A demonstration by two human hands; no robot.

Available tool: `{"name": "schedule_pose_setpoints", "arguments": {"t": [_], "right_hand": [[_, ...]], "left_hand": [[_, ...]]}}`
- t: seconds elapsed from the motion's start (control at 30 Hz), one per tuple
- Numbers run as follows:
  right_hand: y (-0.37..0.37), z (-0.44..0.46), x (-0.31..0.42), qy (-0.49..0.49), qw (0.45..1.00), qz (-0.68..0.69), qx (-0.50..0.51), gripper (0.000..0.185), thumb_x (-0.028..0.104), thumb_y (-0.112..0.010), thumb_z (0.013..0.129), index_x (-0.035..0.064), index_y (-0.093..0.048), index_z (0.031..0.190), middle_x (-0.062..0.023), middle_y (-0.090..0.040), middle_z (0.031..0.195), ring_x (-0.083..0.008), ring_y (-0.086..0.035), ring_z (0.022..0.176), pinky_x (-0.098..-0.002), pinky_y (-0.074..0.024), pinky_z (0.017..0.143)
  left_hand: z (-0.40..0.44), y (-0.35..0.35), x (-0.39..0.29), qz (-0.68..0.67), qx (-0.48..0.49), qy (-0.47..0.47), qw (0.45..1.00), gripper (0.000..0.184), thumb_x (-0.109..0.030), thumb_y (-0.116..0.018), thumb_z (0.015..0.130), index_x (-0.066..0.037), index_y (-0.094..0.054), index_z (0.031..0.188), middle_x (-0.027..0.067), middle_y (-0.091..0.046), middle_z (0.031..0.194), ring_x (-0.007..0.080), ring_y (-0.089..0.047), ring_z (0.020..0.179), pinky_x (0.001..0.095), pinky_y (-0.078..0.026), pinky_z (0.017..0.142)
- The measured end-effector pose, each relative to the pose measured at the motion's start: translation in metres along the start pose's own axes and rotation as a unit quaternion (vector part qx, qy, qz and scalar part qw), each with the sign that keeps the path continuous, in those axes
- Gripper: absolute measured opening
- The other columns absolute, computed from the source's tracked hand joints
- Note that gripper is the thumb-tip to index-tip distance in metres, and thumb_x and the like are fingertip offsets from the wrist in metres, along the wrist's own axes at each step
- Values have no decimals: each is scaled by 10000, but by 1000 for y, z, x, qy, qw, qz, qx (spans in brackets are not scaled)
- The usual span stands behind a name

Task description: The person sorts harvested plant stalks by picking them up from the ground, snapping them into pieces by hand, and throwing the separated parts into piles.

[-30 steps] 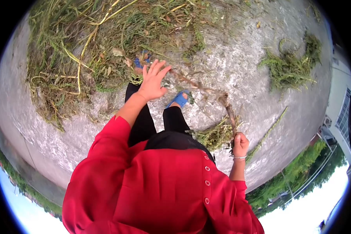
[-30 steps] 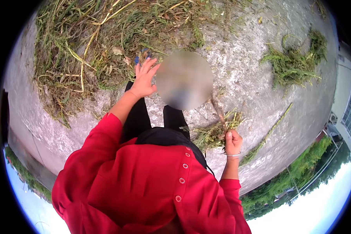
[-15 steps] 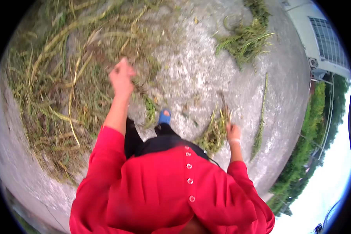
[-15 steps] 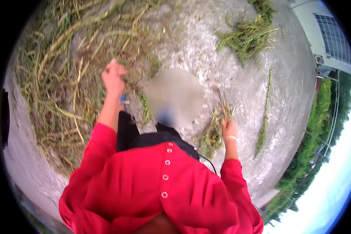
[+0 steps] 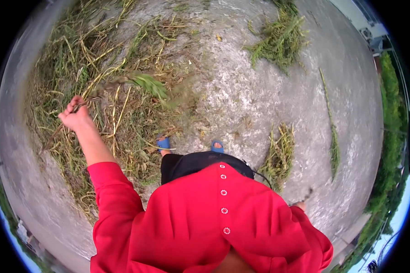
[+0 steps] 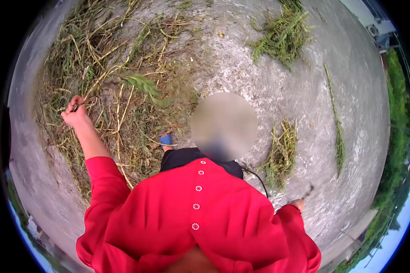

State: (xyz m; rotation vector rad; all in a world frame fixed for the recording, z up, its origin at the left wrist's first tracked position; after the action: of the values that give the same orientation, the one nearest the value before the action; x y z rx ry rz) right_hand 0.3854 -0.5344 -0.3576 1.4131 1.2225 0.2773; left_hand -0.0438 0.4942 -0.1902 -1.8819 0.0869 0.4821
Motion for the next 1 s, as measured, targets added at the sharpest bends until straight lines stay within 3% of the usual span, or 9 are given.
{"name": "schedule_pose_setpoints", "arguments": {"t": [0.13,0.23,0.4,0.53,0.57,0.67,0.7,0.83,1.0], "right_hand": [[13,4,-79,-121,992,-9,-21,243,232,-534,831,102,-662,993,-108,-632,1050,-229,-603,995,-385,-488,823],[-25,-19,-106,-122,992,9,19,243,240,-550,823,107,-662,993,-107,-629,1057,-240,-600,997,-391,-486,823],[-142,-102,-128,-83,984,61,143,246,254,-576,810,115,-663,993,-106,-624,1069,-258,-596,1001,-400,-484,823],[-229,-183,-119,-35,965,84,245,254,198,-604,772,77,-639,993,-167,-632,990,-311,-599,958,-391,-479,772],[-250,-199,-122,-53,958,127,252,239,183,-613,759,71,-649,967,-160,-629,1000,-322,-594,963,-384,-478,775],[-246,-272,-122,-159,940,132,270,234,129,-636,722,88,-670,949,-158,-629,993,-311,-594,954,-374,-470,772],[-291,-284,-129,-134,924,137,332,227,142,-641,729,83,-672,945,-162,-633,973,-319,-602,923,-372,-471,756],[-253,-358,-115,-182,887,151,397,280,190,-626,741,61,-653,988,-165,-605,1068,-308,-574,1017,-361,-477,828],[-296,-396,-117,-186,861,156,447,335,229,-627,724,30,-645,993,-198,-609,1035,-311,-581,997,-359,-459,827]], "left_hand": [[51,-37,-20,-45,13,-12,999,527,-394,-249,946,-126,-225,493,34,-275,428,201,-351,483,388,-396,542],[53,-65,-4,-49,34,5,998,537,-412,-256,942,-122,-235,490,40,-300,437,205,-354,494,402,-394,591],[4,-95,98,-14,103,137,985,544,-449,-271,933,-128,-253,496,41,-327,440,212,-361,507,407,-380,629],[-55,-102,215,121,139,253,950,547,-528,-271,916,-108,-299,566,136,-469,613,266,-480,673,526,-408,778],[-77,-99,247,239,234,298,894,554,-576,-259,892,-73,-448,757,179,-539,877,336,-526,862,590,-393,851],[-209,-91,316,546,302,330,708,593,-585,-247,883,-60,-467,1047,188,-505,1086,374,-520,976,576,-420,861],[-246,-83,336,572,351,343,657,610,-554,-255,897,-42,-416,1187,200,-453,1178,376,-517,1011,505,-459,872],[-344,-25,436,535,489,406,556,545,-499,-327,914,6,-455,1072,175,-502,1077,308,-560,919,390,-504,815],[-494,67,510,571,665,310,369,262,-259,-454,922,-9,-533,940,91,-525,886,191,-539,672,283,-472,593]]}}
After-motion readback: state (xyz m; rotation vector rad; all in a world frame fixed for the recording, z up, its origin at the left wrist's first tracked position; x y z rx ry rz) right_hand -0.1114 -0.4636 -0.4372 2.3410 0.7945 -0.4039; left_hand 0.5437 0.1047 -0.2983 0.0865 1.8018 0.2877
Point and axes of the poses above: each hand's wrist, its own z-axis towards the middle knuckle, its own y-axis out of the back of the hand, x = y × z, the point moved 6 cm from there along z, towards the middle knuckle
